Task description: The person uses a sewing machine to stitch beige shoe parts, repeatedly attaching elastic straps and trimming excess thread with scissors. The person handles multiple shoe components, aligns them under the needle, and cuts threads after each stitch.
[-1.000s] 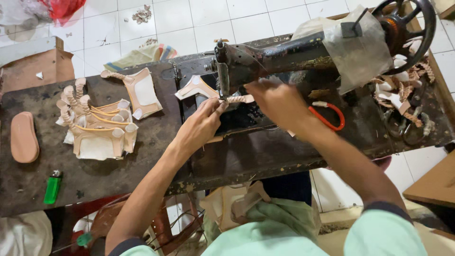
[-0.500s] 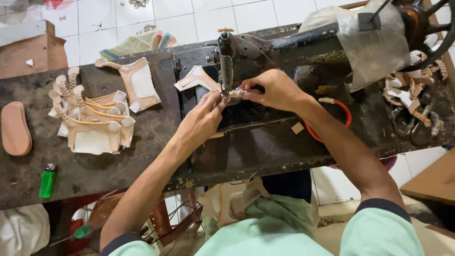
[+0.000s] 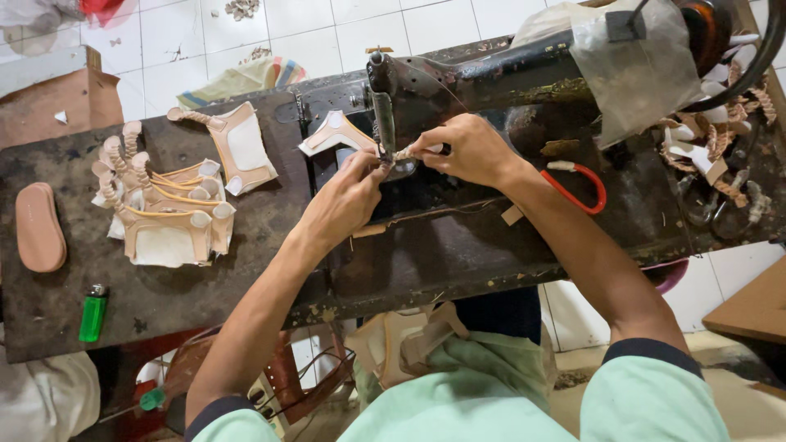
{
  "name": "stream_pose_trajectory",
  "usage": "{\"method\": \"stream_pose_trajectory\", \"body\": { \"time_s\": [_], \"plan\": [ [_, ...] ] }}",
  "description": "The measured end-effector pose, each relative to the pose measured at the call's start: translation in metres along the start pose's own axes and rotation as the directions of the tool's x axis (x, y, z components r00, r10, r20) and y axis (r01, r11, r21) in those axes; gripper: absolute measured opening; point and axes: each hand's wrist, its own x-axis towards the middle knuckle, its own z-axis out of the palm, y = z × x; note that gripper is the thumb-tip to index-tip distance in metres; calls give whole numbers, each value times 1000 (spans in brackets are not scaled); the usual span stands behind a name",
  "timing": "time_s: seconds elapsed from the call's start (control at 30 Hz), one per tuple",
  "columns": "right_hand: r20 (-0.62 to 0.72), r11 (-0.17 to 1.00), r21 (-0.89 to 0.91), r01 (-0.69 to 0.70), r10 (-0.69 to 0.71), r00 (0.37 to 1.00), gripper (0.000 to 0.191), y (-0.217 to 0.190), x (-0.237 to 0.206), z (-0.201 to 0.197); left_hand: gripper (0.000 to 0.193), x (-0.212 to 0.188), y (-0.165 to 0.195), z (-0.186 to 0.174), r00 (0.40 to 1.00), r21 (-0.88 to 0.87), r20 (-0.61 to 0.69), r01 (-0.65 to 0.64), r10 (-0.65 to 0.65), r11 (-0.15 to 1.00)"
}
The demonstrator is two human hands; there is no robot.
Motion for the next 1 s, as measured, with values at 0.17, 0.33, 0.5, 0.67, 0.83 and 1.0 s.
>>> {"method": "stream_pose_trajectory", "body": {
  "time_s": [0.17,0.33,0.5,0.67,0.83,1.0],
  "plan": [
    [15,999,-8,-48,48,999,14,1,2,3,37,0,0,-1,1000,-34,-17,-3,2,999],
    [-9,1000,3,-21,21,1000,15,0,3,2,39,2,0,0,999,-23,-47,-23,22,999],
    [-21,1000,20,-9,9,1000,14,1,1,3,37,0,-2,2,1000,-17,-29,-5,5,1000],
    [332,793,-423,-439,586,739,55,10,17,4,19,1,-7,5,995,-109,-86,37,-47,993],
    [-66,-93,993,70,46,997,47,23,70,12,15,13,-17,-5,976,138,-193,126,-98,982],
    [-128,517,855,32,151,980,37,7,55,2,25,1,-5,-13,987,289,-123,138,-107,947]
  ]
}}
